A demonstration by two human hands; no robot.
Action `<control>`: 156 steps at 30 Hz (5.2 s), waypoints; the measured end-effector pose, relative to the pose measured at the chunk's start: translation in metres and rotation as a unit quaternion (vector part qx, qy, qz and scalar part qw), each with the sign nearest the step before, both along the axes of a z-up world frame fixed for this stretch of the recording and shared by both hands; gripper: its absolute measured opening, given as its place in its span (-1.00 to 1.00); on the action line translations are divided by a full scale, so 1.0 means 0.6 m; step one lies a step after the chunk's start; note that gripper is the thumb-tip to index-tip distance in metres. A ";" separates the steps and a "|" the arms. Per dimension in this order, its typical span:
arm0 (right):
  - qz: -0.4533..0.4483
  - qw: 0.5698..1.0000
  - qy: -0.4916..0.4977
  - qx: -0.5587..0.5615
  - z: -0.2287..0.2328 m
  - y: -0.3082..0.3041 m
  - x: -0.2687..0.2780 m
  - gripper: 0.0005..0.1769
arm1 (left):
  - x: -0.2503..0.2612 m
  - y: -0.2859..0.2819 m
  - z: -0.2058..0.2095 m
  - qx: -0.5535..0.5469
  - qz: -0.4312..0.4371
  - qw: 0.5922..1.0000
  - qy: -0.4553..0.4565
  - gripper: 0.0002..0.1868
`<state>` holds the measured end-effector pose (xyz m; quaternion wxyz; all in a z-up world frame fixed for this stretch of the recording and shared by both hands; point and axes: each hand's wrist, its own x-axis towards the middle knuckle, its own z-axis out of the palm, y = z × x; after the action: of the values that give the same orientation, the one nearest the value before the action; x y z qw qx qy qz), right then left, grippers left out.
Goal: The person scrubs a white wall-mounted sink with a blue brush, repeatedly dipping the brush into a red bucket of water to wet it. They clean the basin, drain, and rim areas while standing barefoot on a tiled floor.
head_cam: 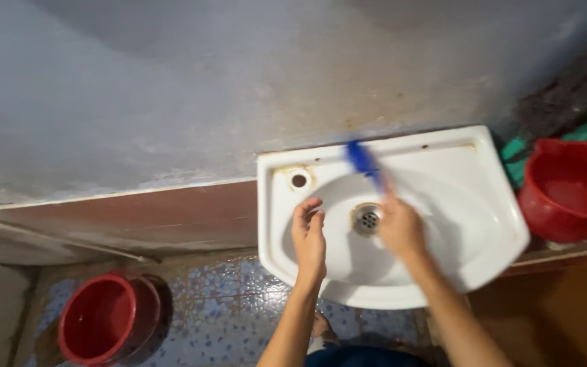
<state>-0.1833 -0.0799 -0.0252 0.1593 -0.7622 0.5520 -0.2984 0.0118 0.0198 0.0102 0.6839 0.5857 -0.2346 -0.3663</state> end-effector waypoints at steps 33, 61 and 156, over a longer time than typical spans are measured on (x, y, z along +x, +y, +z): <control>0.224 0.973 0.027 0.045 0.149 0.090 0.268 -0.41 | 0.178 0.137 -0.052 -0.065 0.128 0.988 0.054 -0.75; 0.172 0.983 0.051 -0.042 0.142 0.067 0.318 -0.44 | 0.173 0.144 -0.022 -0.098 0.068 0.988 0.095 -0.77; 0.008 1.000 0.022 0.010 0.077 -0.018 -0.062 -0.31 | -0.095 -0.012 0.013 -0.019 -0.138 0.988 0.061 -0.79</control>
<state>-0.2208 -0.0906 0.0209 0.1567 -0.7714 0.5523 -0.2745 -0.0452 0.0128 0.0182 0.6508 0.5115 -0.2775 -0.4876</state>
